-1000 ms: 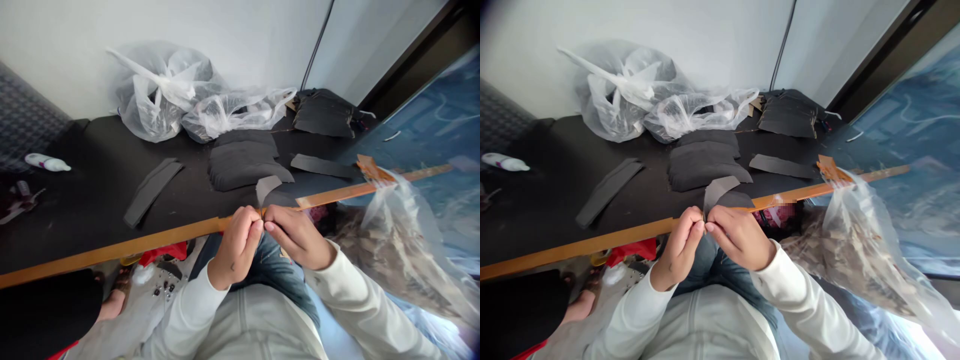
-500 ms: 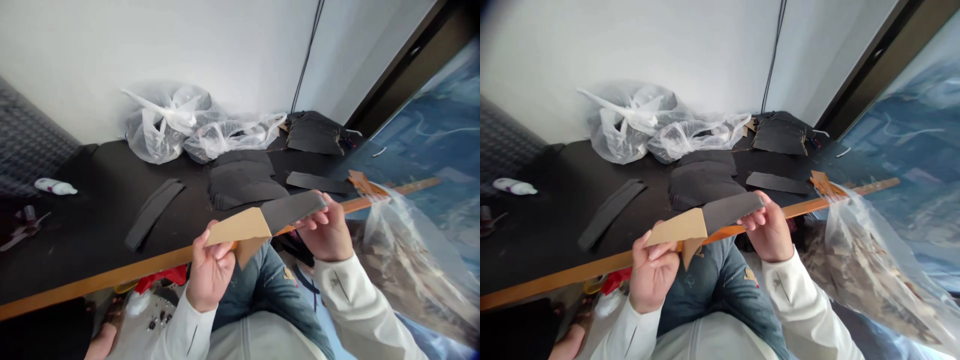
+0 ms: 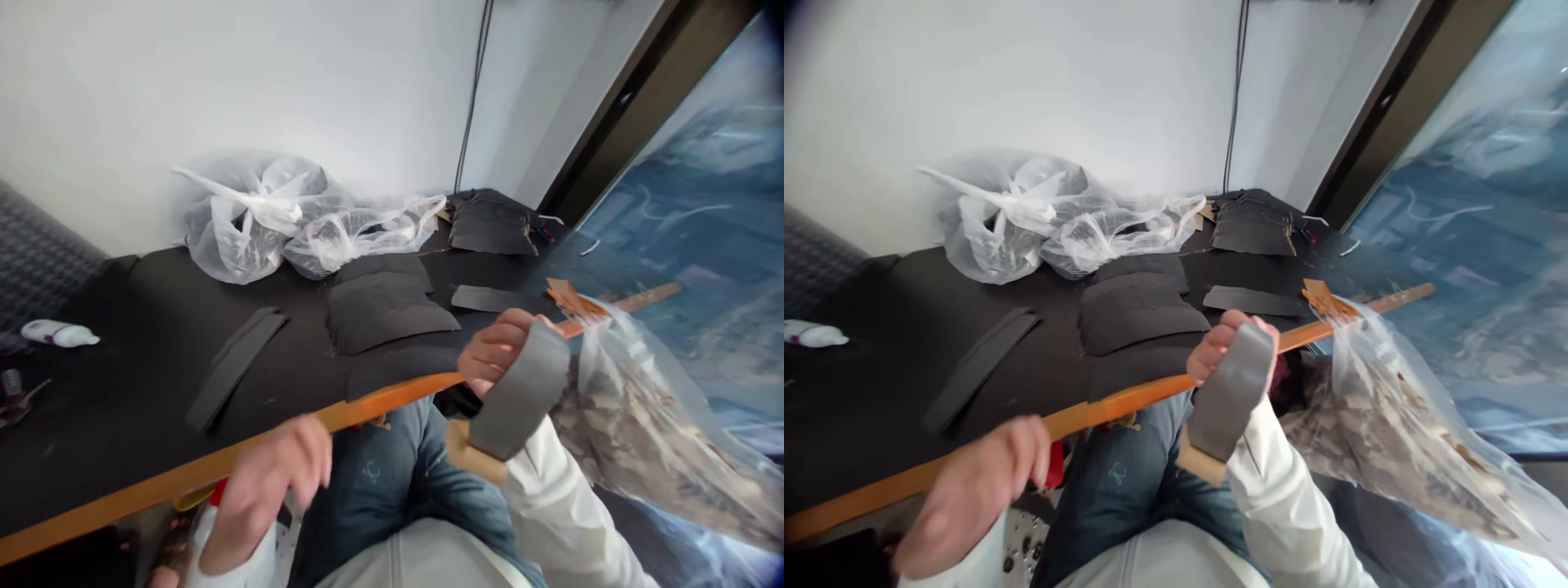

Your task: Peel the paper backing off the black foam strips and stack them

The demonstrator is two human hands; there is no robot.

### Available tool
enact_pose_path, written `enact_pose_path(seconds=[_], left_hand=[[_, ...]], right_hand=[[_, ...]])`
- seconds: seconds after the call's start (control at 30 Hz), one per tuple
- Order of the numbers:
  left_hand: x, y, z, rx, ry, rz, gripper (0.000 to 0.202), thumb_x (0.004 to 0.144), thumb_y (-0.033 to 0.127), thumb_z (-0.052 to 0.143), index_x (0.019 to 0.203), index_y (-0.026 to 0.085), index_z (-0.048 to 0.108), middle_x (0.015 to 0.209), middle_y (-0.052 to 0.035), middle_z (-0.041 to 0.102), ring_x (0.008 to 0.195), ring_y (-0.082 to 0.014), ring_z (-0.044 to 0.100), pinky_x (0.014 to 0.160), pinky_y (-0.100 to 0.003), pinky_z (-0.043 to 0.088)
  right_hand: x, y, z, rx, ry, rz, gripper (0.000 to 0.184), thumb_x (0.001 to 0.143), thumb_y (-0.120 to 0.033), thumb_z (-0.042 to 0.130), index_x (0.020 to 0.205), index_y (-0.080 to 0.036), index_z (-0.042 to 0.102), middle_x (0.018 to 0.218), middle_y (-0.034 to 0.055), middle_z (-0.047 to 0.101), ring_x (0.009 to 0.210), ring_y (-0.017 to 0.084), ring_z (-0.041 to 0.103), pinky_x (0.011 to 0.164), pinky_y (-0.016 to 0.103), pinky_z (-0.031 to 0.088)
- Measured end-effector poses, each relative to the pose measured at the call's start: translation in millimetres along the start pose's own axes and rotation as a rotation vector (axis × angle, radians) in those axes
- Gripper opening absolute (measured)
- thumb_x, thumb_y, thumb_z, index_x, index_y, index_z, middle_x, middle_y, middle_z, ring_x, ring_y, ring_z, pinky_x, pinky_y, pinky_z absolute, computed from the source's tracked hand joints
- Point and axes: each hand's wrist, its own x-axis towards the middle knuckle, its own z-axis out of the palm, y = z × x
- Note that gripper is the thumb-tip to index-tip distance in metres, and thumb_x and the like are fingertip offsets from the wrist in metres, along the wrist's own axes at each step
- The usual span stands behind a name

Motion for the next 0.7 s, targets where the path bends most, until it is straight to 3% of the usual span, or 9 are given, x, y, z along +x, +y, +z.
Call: enact_pose_path(seconds=[0.07,0.13,0.23,0.33,0.43,0.5,0.57,0.63,0.7], left_hand=[[19.6,5.3,20.0,0.119,0.190,-0.018,0.015,0.088,0.039,0.066,0.099,0.028,0.071,0.096,-0.0061,0.065,0.093,-0.0212,0.063,0.085,-0.032,0.051],[35.6,4.8,42.6,0.205,0.092,-0.066,0.033,0.083,0.032,0.074,0.114,0.027,0.066,0.114,-0.0072,0.062,0.105,-0.0228,0.060,0.091,-0.032,0.049],[46.6,-5.4,65.8,0.209,-0.036,-0.175,0.017,0.086,0.033,0.071,0.097,0.021,0.068,0.100,-0.0063,0.064,0.090,-0.0190,0.062,0.080,-0.028,0.050],[47.4,-18.7,72.7,0.088,0.100,-0.218,0.019,0.088,0.036,0.068,0.096,0.020,0.066,0.099,-0.0061,0.065,0.092,-0.0190,0.062,0.084,-0.028,0.049],[48.5,-26.9,73.6,-0.038,0.334,-0.171,0.024,0.085,0.038,0.071,0.101,0.022,0.064,0.102,-0.0044,0.066,0.098,-0.0191,0.062,0.090,-0.028,0.049],[50.4,-29.5,75.2,-0.058,0.456,-0.126,0.024,0.083,0.038,0.073,0.099,0.023,0.063,0.100,-0.0025,0.066,0.098,-0.0182,0.062,0.091,-0.028,0.048],[52.3,-31.1,77.6,-0.064,0.493,-0.089,0.024,0.081,0.037,0.075,0.095,0.023,0.061,0.098,-0.0014,0.065,0.097,-0.0178,0.061,0.091,-0.027,0.048],[53.4,-32.3,79.3,-0.080,0.505,-0.060,0.022,0.081,0.036,0.075,0.091,0.023,0.060,0.096,-0.0008,0.062,0.096,-0.0170,0.059,0.090,-0.027,0.048],[54.3,-32.7,79.0,-0.096,0.534,-0.043,0.021,0.081,0.035,0.075,0.087,0.023,0.059,0.096,0.0002,0.060,0.094,-0.0152,0.057,0.089,-0.025,0.047]], right_hand=[[-1.4,-5.1,10.4,0.021,-0.029,0.043,0.064,0.080,-0.085,0.039,0.070,-0.025,0.058,0.050,-0.0025,0.048,0.048,0.016,0.053,0.042,0.027,0.042],[-2.2,-14.0,19.6,0.050,-0.067,0.094,0.065,0.080,-0.086,0.038,0.070,-0.024,0.056,0.051,-0.0021,0.048,0.048,0.016,0.053,0.042,0.027,0.042],[-3.7,-28.2,25.5,0.130,-0.129,0.183,0.071,0.081,-0.088,0.024,0.069,-0.024,0.052,0.050,-0.0027,0.044,0.044,0.015,0.049,0.041,0.027,0.041],[-14.3,-32.7,21.9,0.152,-0.097,0.174,0.077,0.081,-0.088,0.009,0.072,-0.024,0.050,0.054,-0.0021,0.044,0.046,0.015,0.047,0.045,0.029,0.044],[-38.8,-22.0,20.4,-0.156,-0.056,0.088,0.062,0.082,-0.083,0.039,0.087,-0.022,0.056,0.076,0.0025,0.060,0.070,0.018,0.059,0.065,0.031,0.051],[-56.5,-8.8,24.7,-0.373,-0.062,0.103,0.050,0.078,-0.067,0.065,0.098,-0.022,0.056,0.092,0.0050,0.065,0.083,0.019,0.062,0.076,0.033,0.052],[-68.8,5.4,31.1,-0.424,-0.011,0.161,0.044,0.079,-0.056,0.071,0.102,-0.023,0.054,0.092,0.0039,0.066,0.073,0.016,0.062,0.068,0.030,0.053],[-73.9,17.4,34.1,-0.383,0.082,0.211,0.037,0.083,-0.052,0.068,0.101,-0.022,0.053,0.083,0.0009,0.064,0.056,0.011,0.056,0.053,0.025,0.049],[-74.6,25.1,27.9,-0.380,0.149,0.219,0.036,0.083,-0.050,0.069,0.100,-0.022,0.056,0.079,0.0004,0.063,0.053,0.011,0.056,0.050,0.025,0.048]])
